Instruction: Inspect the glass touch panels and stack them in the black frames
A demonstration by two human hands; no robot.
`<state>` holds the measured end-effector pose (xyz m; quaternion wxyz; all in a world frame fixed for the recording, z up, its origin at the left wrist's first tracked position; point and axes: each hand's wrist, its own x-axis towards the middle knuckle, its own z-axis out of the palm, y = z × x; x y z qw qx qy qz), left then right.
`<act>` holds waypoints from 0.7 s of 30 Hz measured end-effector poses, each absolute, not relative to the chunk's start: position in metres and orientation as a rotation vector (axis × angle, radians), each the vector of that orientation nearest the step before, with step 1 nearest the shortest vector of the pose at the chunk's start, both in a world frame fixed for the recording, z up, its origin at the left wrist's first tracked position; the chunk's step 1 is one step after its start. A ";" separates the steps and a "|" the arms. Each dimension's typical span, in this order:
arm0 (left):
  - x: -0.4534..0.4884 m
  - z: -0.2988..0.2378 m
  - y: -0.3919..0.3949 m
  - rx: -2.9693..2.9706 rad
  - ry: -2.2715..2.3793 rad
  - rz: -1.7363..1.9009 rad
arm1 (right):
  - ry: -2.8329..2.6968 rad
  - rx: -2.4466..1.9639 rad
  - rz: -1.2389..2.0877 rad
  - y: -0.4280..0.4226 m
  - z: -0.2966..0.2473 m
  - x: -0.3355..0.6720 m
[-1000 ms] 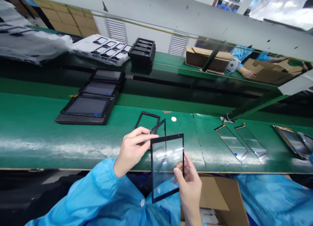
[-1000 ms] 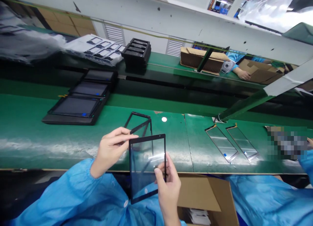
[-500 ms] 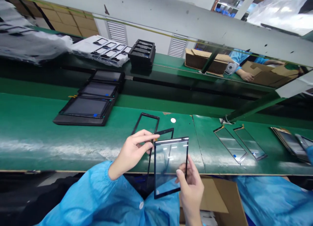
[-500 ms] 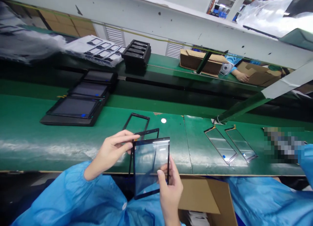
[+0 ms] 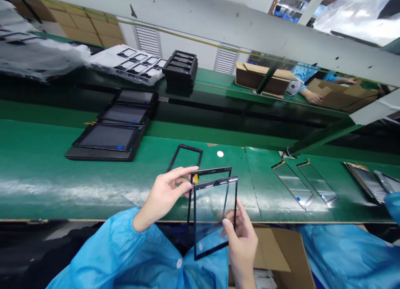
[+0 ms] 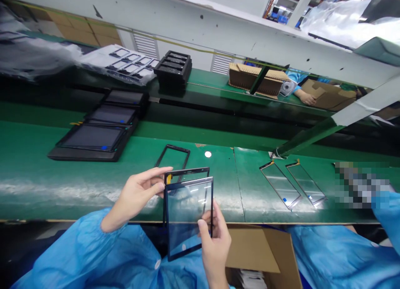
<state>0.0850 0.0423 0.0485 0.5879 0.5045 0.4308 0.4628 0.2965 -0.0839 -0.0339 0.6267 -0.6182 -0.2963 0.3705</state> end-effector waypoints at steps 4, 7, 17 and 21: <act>0.086 0.048 0.042 1.171 0.987 1.081 | -0.669 -1.384 0.890 -0.082 -0.031 0.295; 0.086 0.047 0.041 1.175 0.983 1.081 | -0.668 -1.384 0.905 -0.082 -0.030 0.294; 0.083 0.045 0.042 1.097 0.961 1.073 | -0.713 -1.423 0.945 -0.082 -0.038 0.302; 0.083 0.044 0.041 1.104 0.965 1.051 | -0.674 -1.415 0.931 -0.082 -0.035 0.297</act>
